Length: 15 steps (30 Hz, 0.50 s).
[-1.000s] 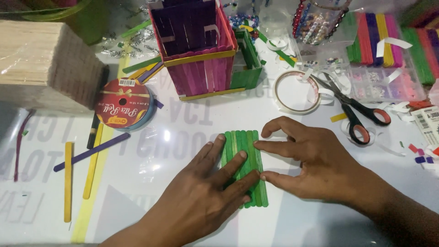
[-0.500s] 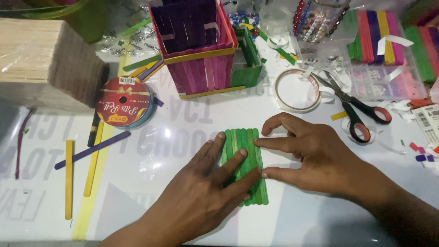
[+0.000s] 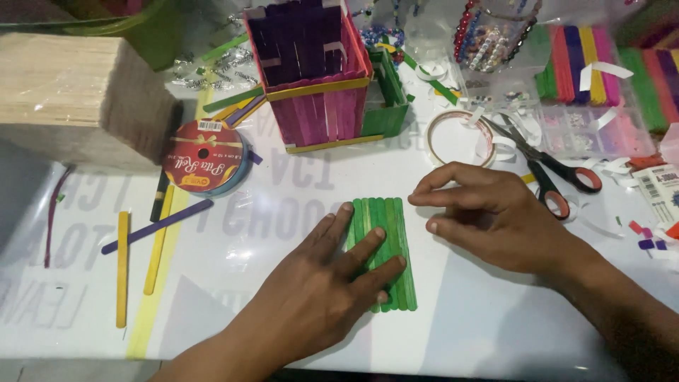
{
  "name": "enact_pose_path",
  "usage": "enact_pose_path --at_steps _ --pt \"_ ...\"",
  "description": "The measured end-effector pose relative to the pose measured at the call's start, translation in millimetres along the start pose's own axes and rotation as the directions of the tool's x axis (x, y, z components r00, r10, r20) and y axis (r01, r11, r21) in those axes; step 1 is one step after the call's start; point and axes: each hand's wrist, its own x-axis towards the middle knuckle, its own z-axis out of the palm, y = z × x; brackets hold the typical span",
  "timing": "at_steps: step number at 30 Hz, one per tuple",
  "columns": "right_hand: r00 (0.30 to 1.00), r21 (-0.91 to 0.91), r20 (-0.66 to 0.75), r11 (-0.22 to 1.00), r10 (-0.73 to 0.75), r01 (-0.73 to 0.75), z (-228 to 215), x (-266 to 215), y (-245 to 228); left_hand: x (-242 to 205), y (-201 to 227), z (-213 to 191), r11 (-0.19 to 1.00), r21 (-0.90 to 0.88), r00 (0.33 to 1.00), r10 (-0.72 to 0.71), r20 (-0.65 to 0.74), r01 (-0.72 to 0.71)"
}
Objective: The person is arranging green popsicle sticks side-by-side on a white surface to create a flat panel, likely for a craft project.
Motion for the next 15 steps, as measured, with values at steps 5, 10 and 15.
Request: enact_pose_path --at_steps 5,10,15 --pt "0.837 -0.417 0.109 0.739 -0.537 0.529 4.9 6.1 -11.5 0.3 0.2 -2.8 1.000 0.000 1.000 0.013 -0.004 -0.013" --pt "0.824 -0.483 0.142 0.688 -0.549 0.542 3.7 13.2 -0.4 -0.2 0.8 -3.0 0.999 0.030 1.000 0.015 0.004 -0.015" --pt "0.924 -0.353 0.007 0.863 -0.382 0.360 -17.1 12.6 -20.4 -1.1 2.4 -4.6 0.999 0.051 0.999 -0.014 0.041 0.012"
